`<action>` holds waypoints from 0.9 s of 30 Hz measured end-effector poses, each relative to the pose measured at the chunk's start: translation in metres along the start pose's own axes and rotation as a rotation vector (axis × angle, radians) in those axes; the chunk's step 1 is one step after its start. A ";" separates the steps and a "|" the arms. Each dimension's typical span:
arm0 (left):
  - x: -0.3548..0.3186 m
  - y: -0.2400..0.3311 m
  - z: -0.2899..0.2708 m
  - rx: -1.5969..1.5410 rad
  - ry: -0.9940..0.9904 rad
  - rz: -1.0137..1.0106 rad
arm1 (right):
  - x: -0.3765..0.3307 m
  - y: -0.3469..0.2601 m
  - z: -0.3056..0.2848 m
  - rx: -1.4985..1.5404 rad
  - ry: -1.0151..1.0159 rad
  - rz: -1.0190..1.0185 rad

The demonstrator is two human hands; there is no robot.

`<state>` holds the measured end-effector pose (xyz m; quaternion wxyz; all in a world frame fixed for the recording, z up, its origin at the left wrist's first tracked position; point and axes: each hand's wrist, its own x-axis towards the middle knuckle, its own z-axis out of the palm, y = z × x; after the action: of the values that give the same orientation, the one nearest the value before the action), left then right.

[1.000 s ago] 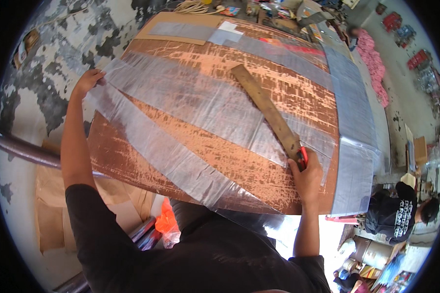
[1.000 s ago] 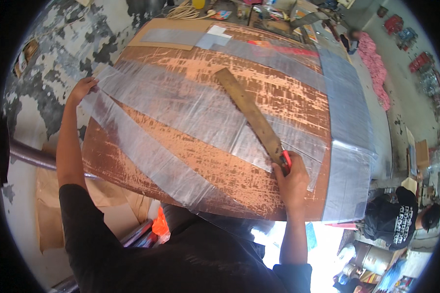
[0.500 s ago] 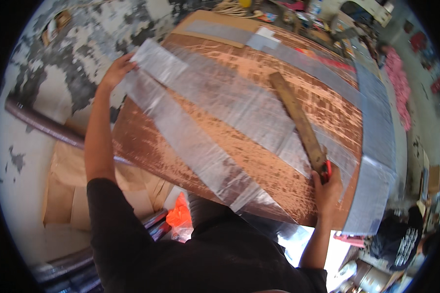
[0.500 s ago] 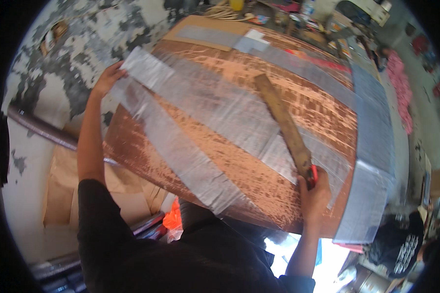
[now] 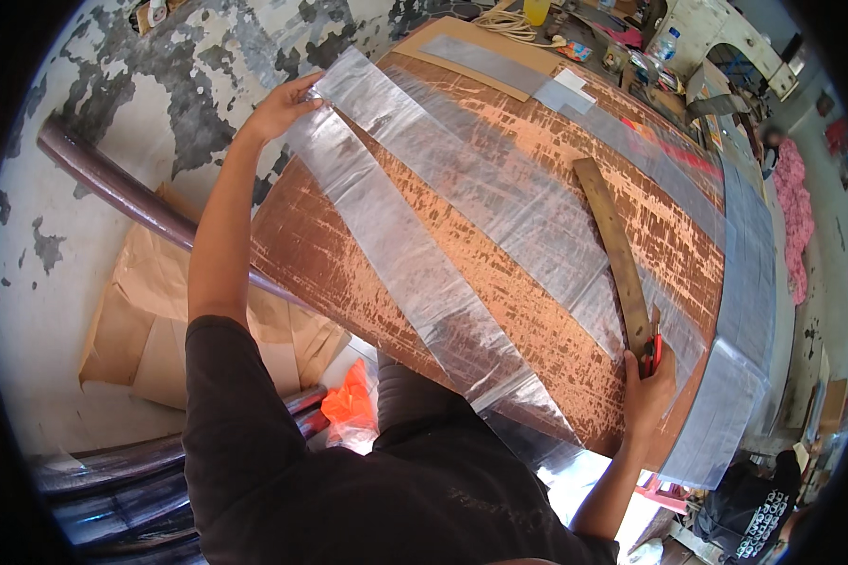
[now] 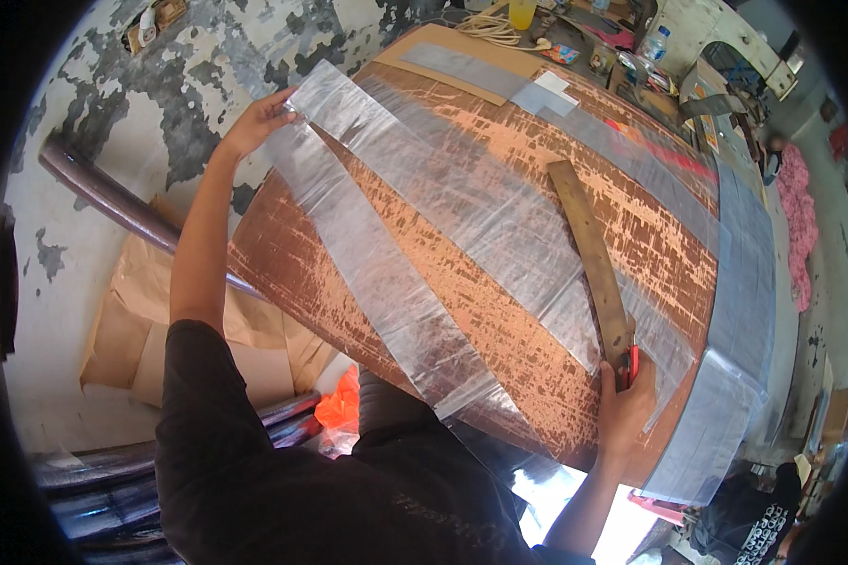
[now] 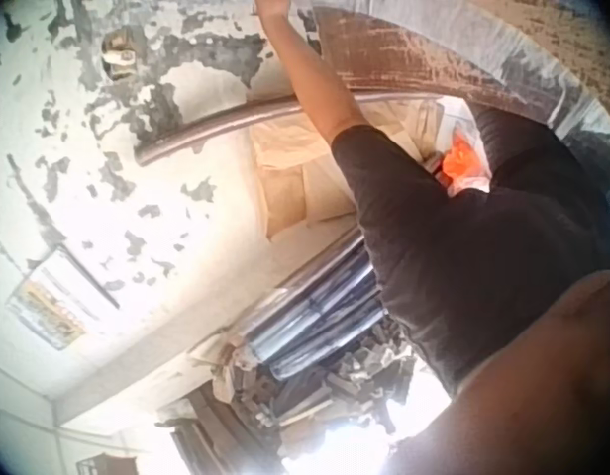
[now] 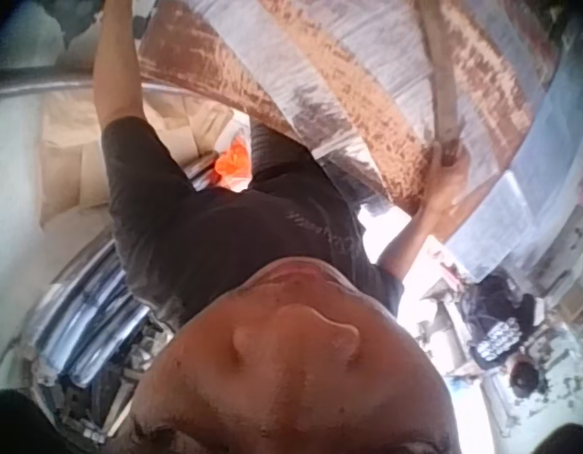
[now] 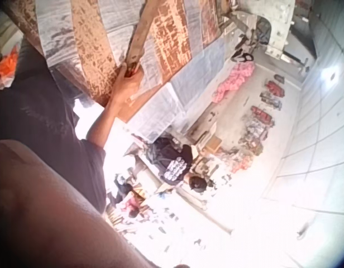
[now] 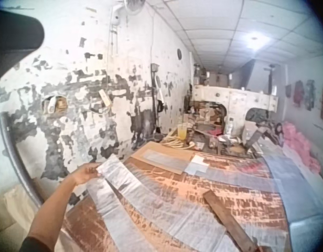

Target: The person uses a utility knife and a ruler to measure and cut strips of silver tape from a large roll of copper-colored material on a workbench.

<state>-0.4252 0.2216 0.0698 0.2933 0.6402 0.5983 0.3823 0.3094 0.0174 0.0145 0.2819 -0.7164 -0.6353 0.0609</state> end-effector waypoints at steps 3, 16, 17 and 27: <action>0.002 -0.005 0.002 0.043 0.043 -0.009 | 0.000 0.001 0.000 0.013 -0.007 0.018; 0.002 -0.024 0.007 -0.015 0.080 -0.021 | 0.000 0.004 0.001 0.022 0.005 -0.015; 0.002 -0.026 0.007 -0.003 0.090 -0.037 | 0.000 0.004 0.000 0.014 -0.002 -0.011; 0.006 -0.051 0.020 0.075 0.184 -0.131 | 0.003 0.003 -0.002 0.003 0.005 -0.025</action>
<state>-0.4355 0.2346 0.0175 0.2372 0.5726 0.6771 0.3967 0.3136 0.0196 0.0154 0.2855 -0.7081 -0.6434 0.0564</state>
